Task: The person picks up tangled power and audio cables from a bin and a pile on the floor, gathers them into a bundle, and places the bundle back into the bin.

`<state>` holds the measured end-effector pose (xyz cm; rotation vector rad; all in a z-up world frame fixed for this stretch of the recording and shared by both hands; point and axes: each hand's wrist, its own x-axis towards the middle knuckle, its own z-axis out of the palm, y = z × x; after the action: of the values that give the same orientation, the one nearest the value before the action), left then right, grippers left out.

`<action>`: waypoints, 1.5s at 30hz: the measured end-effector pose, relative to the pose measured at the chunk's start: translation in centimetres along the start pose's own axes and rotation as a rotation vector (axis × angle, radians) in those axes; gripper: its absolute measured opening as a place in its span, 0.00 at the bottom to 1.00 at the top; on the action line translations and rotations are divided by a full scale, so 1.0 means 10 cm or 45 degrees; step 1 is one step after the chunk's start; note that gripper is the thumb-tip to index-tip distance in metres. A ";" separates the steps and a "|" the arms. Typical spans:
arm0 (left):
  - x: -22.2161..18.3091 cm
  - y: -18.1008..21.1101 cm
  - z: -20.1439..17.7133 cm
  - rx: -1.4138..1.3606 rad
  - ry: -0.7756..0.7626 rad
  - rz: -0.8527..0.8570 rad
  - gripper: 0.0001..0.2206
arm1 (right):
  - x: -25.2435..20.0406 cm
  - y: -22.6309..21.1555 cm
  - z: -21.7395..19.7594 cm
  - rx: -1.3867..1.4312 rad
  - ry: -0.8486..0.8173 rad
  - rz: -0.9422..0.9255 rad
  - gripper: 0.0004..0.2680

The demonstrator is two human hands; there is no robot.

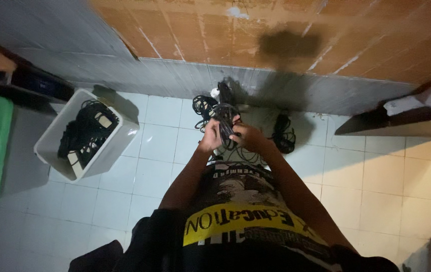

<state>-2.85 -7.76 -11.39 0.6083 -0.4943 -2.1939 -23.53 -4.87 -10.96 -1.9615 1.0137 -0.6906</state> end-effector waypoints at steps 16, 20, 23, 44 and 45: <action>0.14 -0.55 0.01 1.271 0.260 0.366 0.14 | 0.41 0.21 -0.32 0.420 0.290 0.541 0.18; 0.14 -0.62 0.06 1.367 0.192 0.117 0.18 | 0.56 -0.11 -0.45 0.537 0.097 0.560 0.20; 0.11 -0.57 0.13 1.882 0.112 0.498 0.21 | 0.48 -0.19 -0.53 0.721 0.134 0.645 0.23; 0.11 -0.14 -0.82 1.400 0.821 0.454 0.07 | -0.34 -0.05 -0.95 0.454 0.013 0.967 0.34; 0.13 -0.11 -0.89 1.443 0.902 0.405 0.12 | -0.36 0.02 -0.99 0.383 -0.034 0.926 0.34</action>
<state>0.84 -9.45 -19.53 1.6579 -1.3068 -1.1036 -32.90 -5.95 -6.33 -1.2099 1.3985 -0.3691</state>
